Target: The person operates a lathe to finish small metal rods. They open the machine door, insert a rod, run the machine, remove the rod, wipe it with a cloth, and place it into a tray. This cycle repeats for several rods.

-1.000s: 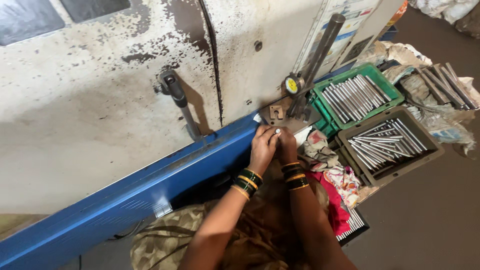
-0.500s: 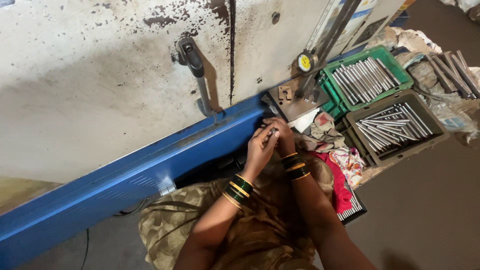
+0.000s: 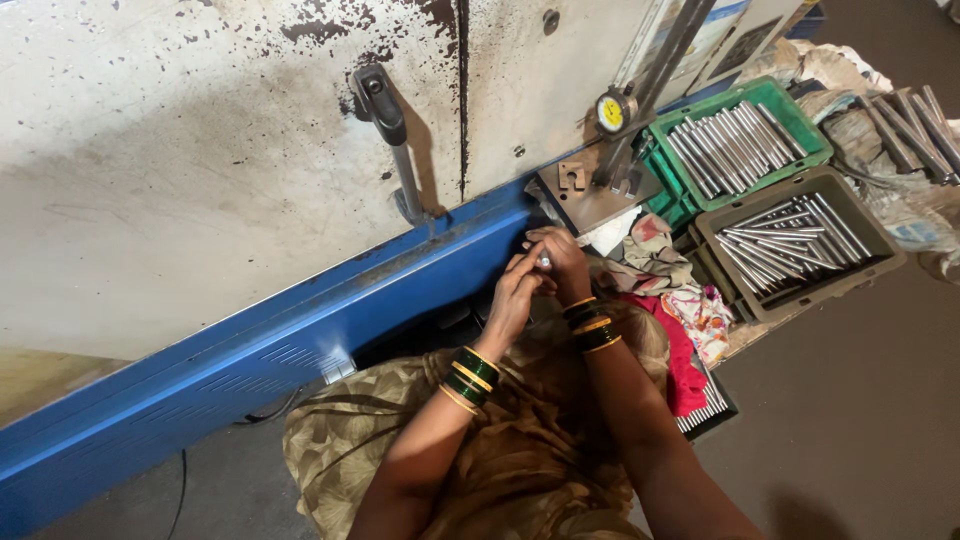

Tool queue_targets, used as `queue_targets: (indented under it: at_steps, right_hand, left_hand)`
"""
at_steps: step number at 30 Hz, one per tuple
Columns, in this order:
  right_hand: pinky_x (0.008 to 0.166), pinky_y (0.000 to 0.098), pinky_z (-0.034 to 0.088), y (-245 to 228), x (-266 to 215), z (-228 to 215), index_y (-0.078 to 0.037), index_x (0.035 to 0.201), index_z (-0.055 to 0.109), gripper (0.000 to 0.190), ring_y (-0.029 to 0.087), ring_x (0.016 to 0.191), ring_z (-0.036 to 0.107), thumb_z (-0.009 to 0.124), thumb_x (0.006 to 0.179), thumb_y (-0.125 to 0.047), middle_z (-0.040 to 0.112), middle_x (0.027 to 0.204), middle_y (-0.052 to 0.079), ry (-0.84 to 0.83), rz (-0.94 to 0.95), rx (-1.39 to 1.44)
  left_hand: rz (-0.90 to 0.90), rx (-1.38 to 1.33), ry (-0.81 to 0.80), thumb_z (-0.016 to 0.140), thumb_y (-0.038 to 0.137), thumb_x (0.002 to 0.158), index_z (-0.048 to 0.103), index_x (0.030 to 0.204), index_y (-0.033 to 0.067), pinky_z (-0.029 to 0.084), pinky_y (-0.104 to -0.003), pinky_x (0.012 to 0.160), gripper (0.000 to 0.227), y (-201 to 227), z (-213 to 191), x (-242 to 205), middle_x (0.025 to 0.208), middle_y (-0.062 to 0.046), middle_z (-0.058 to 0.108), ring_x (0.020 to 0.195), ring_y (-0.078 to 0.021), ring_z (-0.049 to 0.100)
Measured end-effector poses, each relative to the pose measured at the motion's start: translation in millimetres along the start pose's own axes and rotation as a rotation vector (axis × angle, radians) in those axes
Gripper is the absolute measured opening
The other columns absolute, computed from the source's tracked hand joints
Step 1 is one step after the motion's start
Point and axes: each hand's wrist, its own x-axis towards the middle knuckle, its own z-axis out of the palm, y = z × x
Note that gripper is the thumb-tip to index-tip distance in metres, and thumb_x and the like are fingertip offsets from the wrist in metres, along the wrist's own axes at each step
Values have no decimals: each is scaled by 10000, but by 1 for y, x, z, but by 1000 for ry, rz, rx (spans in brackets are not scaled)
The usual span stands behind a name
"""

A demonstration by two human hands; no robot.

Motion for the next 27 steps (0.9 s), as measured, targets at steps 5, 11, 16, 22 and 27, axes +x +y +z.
queue_targets:
  at_steps: [5,11,16,22,27]
  right_hand:
    - [941,393,537,-5,3,-3,-14,1068,679,226,323,1124,660,657,882,-140,708,1117,126,-2,-42,5]
    - [960,390,543,-11,5,-5,-11,1085,678,263,319,1147,664,671,830,-77,712,1138,124,-11,-26,44]
    - [954,389,551,-11,5,-3,-18,1078,684,276,317,1140,672,697,803,-39,718,1131,114,-8,-26,20]
    - [931,389,556,-11,5,0,-25,1061,693,228,308,1118,679,711,837,-69,724,1113,110,5,-26,13]
    - [928,390,556,-11,5,-1,-17,1047,687,238,313,1113,675,713,818,-74,721,1110,116,1,-48,16]
  left_hand:
    - [31,157,97,533,129,1084,588,1435,-23,572,-265,762,387,-9,0,3,1060,-82,562,835,-144,676]
    - [93,183,75,524,58,1055,583,1426,-27,592,-267,781,384,-14,-7,2,1076,-74,575,857,-144,694]
    - [73,138,46,478,10,1013,562,1449,-11,609,-270,798,445,-13,-11,1,1098,-60,567,868,-142,701]
    - [55,193,119,571,14,1051,589,1415,-31,606,-279,746,368,-19,-9,5,1053,-87,578,832,-154,693]
    - [111,161,58,518,22,998,569,1453,-8,607,-269,786,459,-20,-12,2,1090,-60,567,876,-138,701]
